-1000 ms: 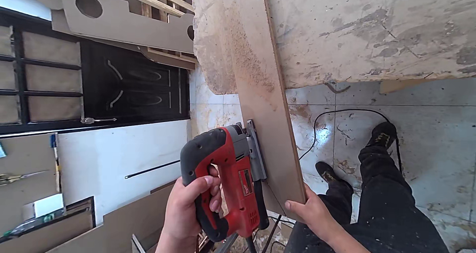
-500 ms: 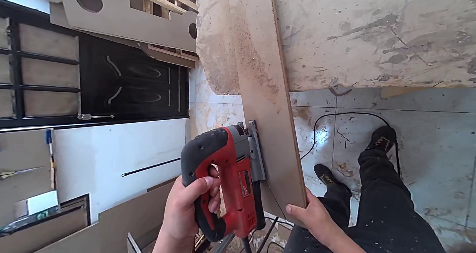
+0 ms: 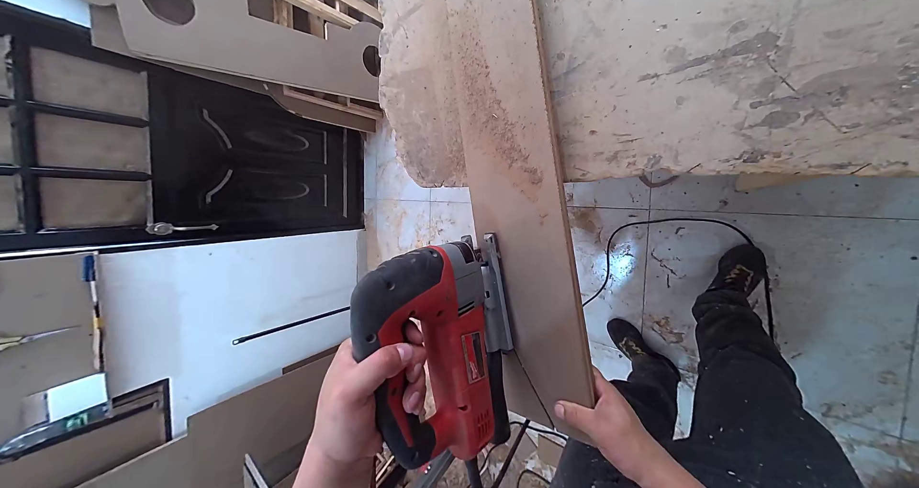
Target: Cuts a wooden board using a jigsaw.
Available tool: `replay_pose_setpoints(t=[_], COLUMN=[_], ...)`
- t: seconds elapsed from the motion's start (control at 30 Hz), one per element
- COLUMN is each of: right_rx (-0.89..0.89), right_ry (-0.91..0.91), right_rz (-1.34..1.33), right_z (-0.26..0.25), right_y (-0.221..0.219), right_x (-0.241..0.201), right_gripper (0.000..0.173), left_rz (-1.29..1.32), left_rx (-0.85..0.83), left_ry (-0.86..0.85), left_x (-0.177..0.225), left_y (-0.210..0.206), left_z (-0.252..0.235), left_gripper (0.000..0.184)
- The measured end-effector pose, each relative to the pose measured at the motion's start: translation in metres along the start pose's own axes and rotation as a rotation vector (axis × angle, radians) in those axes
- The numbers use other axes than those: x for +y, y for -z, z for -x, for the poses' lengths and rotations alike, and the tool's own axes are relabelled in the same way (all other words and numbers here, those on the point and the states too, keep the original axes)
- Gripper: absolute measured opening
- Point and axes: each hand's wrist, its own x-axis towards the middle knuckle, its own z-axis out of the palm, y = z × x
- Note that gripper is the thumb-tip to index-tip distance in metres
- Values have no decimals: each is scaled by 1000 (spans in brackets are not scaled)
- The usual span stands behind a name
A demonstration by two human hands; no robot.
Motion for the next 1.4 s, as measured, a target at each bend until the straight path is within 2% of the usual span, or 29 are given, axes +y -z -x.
replay_pose_setpoints(t=[0.63, 1.4], right_rx=[-23, -38], right_ry=[-16, -6], right_rz=[8, -17], right_z=[0, -3], right_y=[0, 0], right_x=[-5, -5], right_gripper=[77, 81], left_rz=[-54, -98], left_rx=[4, -33], left_ry=[-14, -31], left_x=[4, 12], left_y=[-1, 3], left_z=[-4, -14], left_gripper=[28, 26])
